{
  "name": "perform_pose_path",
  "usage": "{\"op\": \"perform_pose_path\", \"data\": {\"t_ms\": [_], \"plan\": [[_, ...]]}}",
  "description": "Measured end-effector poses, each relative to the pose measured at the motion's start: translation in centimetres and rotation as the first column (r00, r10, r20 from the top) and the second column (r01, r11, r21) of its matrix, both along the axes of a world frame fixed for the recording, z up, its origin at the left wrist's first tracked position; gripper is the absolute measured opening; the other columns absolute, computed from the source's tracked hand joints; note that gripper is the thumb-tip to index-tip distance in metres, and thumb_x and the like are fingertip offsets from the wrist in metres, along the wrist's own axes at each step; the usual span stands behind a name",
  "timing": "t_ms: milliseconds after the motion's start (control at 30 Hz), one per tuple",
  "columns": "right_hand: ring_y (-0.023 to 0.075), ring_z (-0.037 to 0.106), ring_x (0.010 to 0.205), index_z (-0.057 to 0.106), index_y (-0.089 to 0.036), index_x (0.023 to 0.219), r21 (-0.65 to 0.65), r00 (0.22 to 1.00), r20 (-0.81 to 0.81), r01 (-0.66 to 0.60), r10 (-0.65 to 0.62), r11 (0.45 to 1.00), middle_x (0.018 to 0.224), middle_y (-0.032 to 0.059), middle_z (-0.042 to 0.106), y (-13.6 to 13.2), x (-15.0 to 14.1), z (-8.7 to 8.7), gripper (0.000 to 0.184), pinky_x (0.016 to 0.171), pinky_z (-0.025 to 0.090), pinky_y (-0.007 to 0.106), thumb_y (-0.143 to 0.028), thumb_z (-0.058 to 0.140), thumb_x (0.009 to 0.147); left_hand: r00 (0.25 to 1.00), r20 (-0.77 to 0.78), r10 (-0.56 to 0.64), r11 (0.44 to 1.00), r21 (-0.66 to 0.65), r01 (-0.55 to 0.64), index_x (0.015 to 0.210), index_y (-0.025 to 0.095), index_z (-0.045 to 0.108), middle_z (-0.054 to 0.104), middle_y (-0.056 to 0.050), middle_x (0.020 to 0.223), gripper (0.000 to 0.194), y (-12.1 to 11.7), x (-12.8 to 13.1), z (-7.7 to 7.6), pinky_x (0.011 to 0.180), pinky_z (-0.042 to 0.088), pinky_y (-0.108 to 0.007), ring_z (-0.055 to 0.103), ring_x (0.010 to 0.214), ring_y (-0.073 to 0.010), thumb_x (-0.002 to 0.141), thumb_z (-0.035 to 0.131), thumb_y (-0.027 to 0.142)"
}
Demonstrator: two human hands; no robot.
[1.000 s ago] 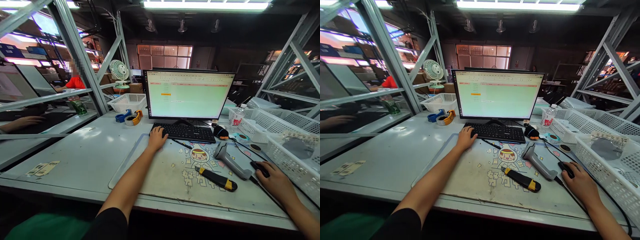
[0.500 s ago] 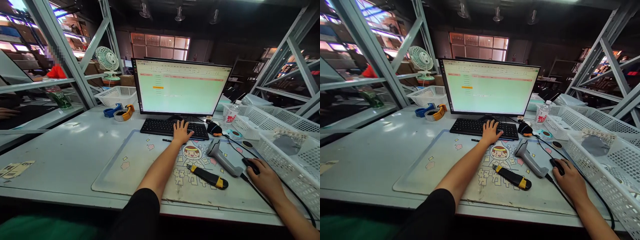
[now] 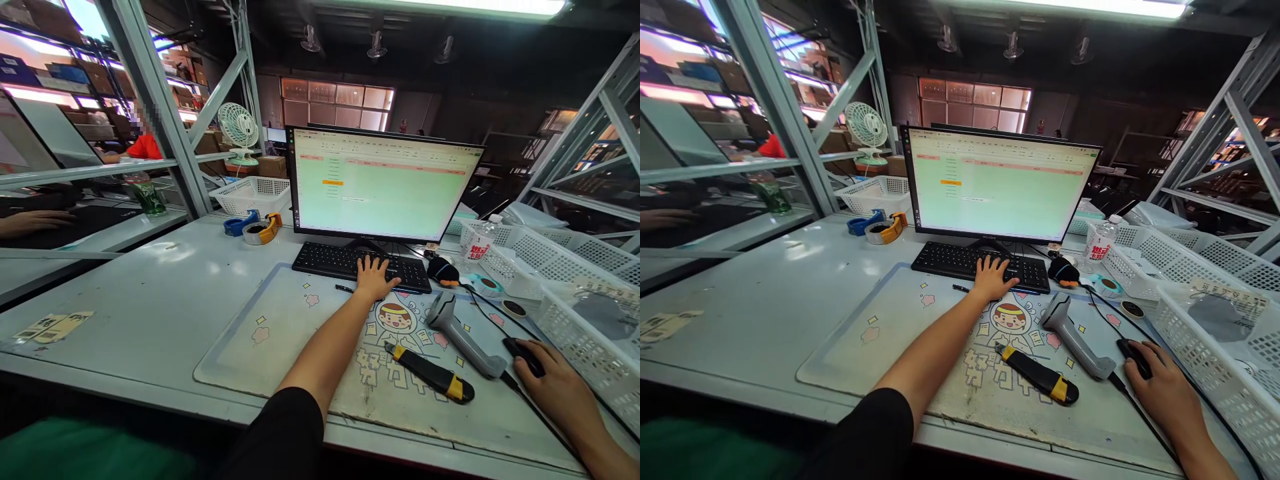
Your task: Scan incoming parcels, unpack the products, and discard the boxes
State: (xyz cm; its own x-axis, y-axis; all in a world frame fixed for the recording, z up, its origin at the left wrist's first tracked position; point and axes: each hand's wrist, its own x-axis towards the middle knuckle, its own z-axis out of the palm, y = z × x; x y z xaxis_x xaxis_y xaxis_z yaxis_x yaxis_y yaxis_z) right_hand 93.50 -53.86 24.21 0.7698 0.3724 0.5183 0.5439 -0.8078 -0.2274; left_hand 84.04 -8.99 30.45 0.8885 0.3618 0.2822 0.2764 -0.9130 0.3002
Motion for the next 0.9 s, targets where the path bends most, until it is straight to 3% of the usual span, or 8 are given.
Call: {"op": "perform_pose_path", "data": {"t_ms": [233,633,900], "plan": [[0.0363,0.071,0.117,0.071,-0.029,0.129,-0.020,0.999,-0.017,0.027,-0.027,0.999,0.141,0.0087,0.069,-0.13,0.11,0.05,0.057,0.083,0.060,0.049,-0.067,0.045,0.095,0.999,0.041,-0.022,1.000,0.003,0.022,0.171,0.026,0.038,0.020,-0.010,0.184,0.084,0.14,-0.11,-0.03,0.137,0.011,-0.064,0.010,0.170,-0.0412,0.104,0.033,0.076],[0.0365,0.071,0.119,0.069,-0.027,0.129,-0.012,1.000,0.005,0.002,-0.002,1.000,0.141,0.0110,0.068,-0.19,0.25,-0.03,0.058,0.088,0.060,0.051,-0.067,0.043,0.096,0.999,0.015,0.041,0.999,0.005,-0.041,0.162,0.018,0.051,0.037,-0.015,0.177,0.079,-0.08,-0.41,0.23,0.136,0.019,-0.060,0.025,0.165,-0.0420,0.105,0.036,0.071],[0.0359,0.071,0.119,0.070,-0.028,0.131,0.014,0.999,-0.016,-0.033,0.033,0.999,0.142,0.0101,0.068,-0.29,0.27,-0.24,0.057,0.090,0.060,0.050,-0.065,0.048,0.094,0.999,0.014,0.045,0.999,-0.002,-0.045,0.159,0.018,0.053,0.040,-0.015,0.175,0.075,-0.02,-0.32,0.04,0.135,0.021,-0.059,0.028,0.164,-0.0409,0.106,0.036,0.068]]}}
